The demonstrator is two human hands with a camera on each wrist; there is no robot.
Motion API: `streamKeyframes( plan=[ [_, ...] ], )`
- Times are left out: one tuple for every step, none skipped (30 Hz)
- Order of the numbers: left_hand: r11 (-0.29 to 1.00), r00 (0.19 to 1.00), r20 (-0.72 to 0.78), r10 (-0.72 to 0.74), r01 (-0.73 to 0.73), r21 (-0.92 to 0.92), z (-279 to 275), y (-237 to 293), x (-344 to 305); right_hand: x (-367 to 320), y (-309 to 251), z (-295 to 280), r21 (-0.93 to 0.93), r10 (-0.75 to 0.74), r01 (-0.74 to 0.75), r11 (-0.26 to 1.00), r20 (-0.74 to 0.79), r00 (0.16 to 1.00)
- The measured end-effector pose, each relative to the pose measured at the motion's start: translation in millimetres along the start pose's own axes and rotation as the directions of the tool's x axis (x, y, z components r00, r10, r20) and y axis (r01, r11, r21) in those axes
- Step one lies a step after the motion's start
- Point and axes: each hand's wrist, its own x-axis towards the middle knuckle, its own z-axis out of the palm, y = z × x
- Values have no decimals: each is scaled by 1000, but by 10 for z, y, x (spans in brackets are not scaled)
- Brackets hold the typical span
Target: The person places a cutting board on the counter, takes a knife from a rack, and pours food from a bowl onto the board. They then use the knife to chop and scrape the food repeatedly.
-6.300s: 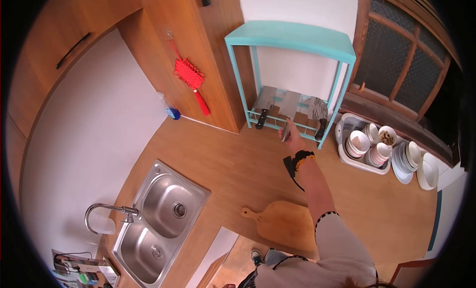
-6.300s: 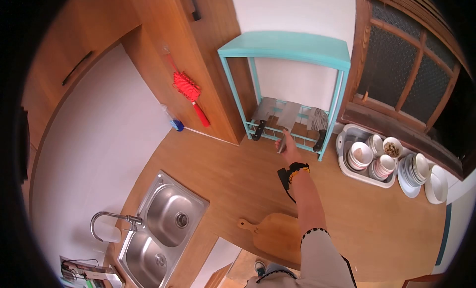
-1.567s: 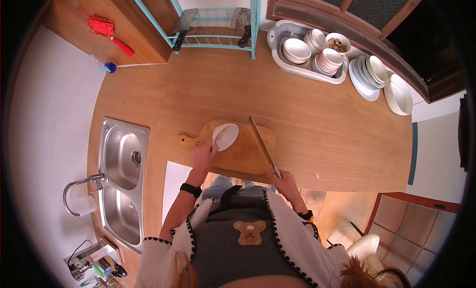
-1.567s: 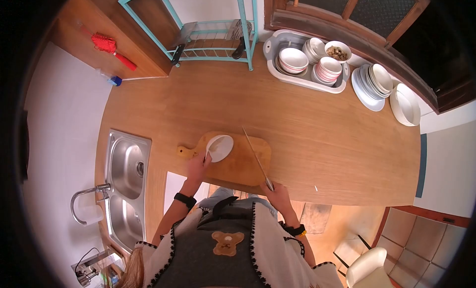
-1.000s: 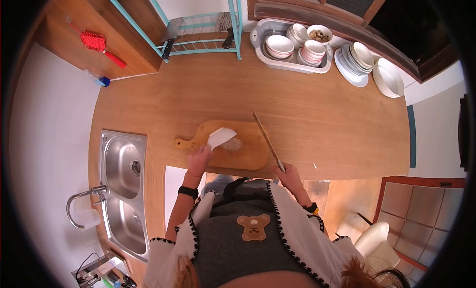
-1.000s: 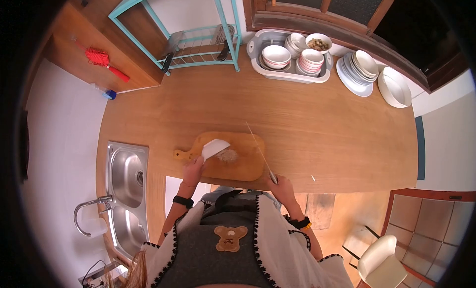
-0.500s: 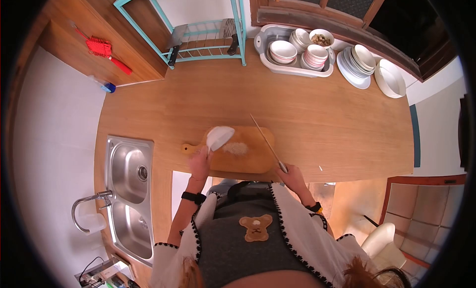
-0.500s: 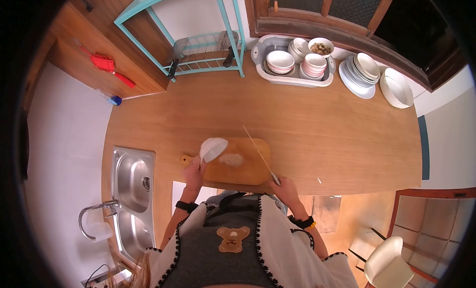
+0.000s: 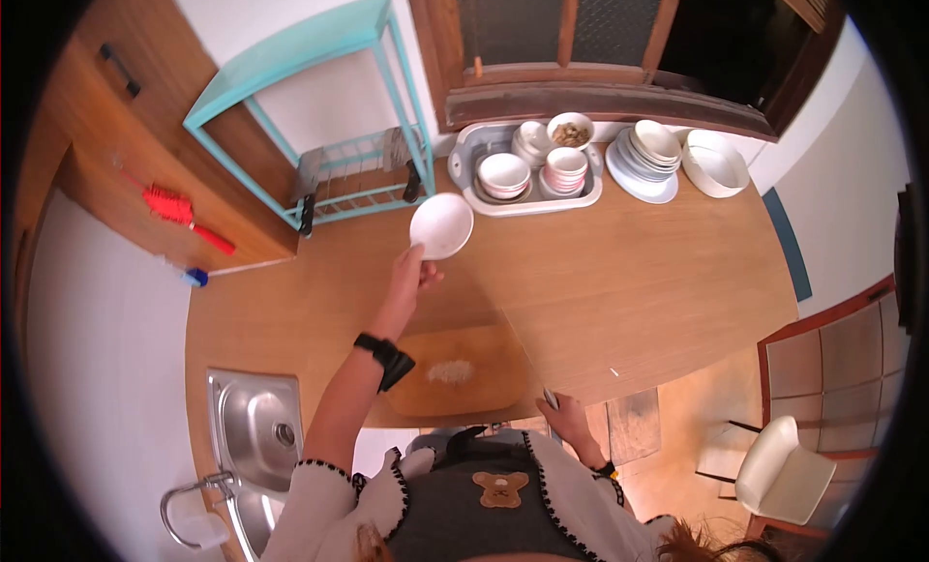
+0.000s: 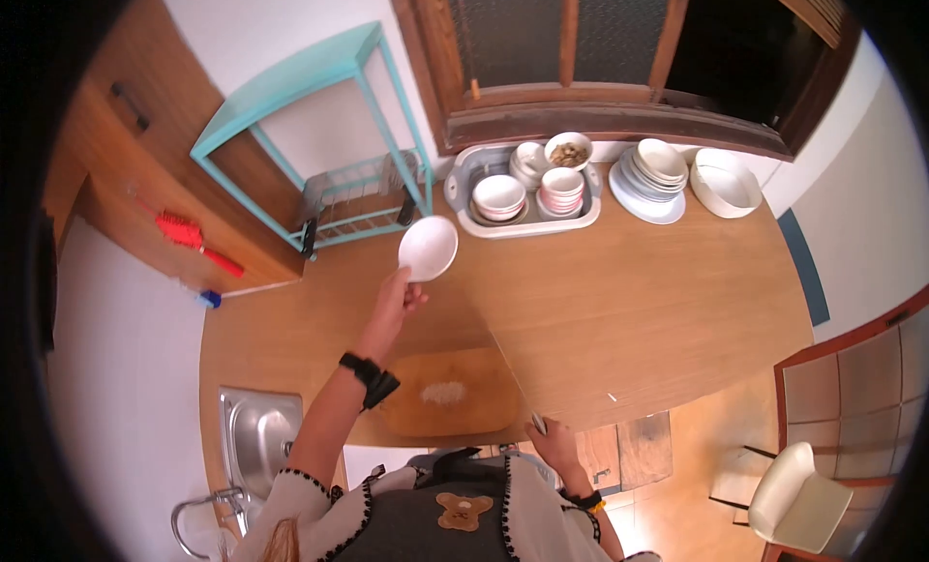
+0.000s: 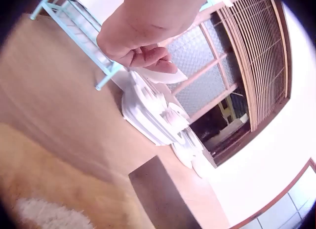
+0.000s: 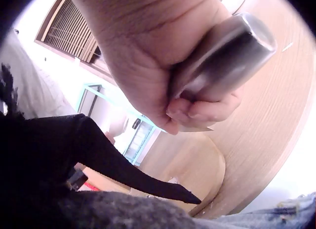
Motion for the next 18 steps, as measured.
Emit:
streamKeyframes(
  plan=[
    [1000, 1000, 17, -9, 8, 18, 180, 101, 216, -57, -25, -7, 12, 10, -10, 1000, -23, 1000],
    [1000, 999, 47, -8, 7, 27, 305, 144, 475, -159, -90, -35, 50, 63, -60, 997, -54, 997],
    [996, 997, 73, 5, -11, 91, 423, 130, 779, -249, -127, -55, 89, 117, -109, 990, -85, 989],
    [988, 995, 102, 18, -34, 152, 549, 100, 1038, -320, -106, -43, 104, 133, -122, 987, -112, 985],
    [987, 990, 137, 19, -41, 157, 691, 91, 1229, -394, -65, -9, 108, 150, -133, 985, -168, 974],
    [986, 996, 93, -11, -5, 167, 833, 81, 1396, -467, -24, 33, 112, 169, -146, 983, -224, 960],
    [984, 998, 48, -41, 32, 176, 956, 27, 1571, -537, 21, 70, 129, 189, -161, 979, -250, 950],
    [986, 997, 47, -61, 52, 160, 1052, -22, 1737, -605, 72, 103, 137, 222, -192, 972, -263, 939],
    [986, 999, 48, 13, -20, 166, 1118, -144, 1921, -675, 113, 135, 144, 256, -224, 964, -274, 927],
    [982, 995, 49, 86, -93, 167, 1184, -244, 2075, -737, 129, 156, 155, 275, -238, 959, -297, 914],
    [979, 997, 27, 70, -74, 188, 1263, -269, 2188, -786, 133, 169, 180, 300, -255, 950, -310, 902],
    [976, 999, -3, 46, -44, 212, 1301, -306, 2237, -859, 152, 200, 201, 329, -276, 940, -312, 891],
    [982, 999, 22, 31, -35, 186, 1291, -345, 2284, -903, 198, 242, 187, 303, -250, 950, -348, 887],
    [983, 999, 25, 21, -25, 184, 1314, -416, 2317, -923, 218, 270, 183, 311, -261, 948, -348, 885],
    [973, 998, 29, 48, -54, 225, 1293, -466, 2361, -931, 226, 296, 270, 351, -266, 926, -349, 869],
    [960, 997, 29, 77, -82, 267, 1255, -471, 2355, -939, 241, 314, 351, 387, -266, 898, -343, 856],
    [938, 992, 30, 125, -128, 323, 1230, -557, 2444, -929, 267, 327, 341, 382, -267, 901, -335, 861],
    [940, 992, 16, 126, -125, 319, 1183, -545, 2431, -895, 280, 326, 424, 426, -282, 861, -296, 855]
  ],
)
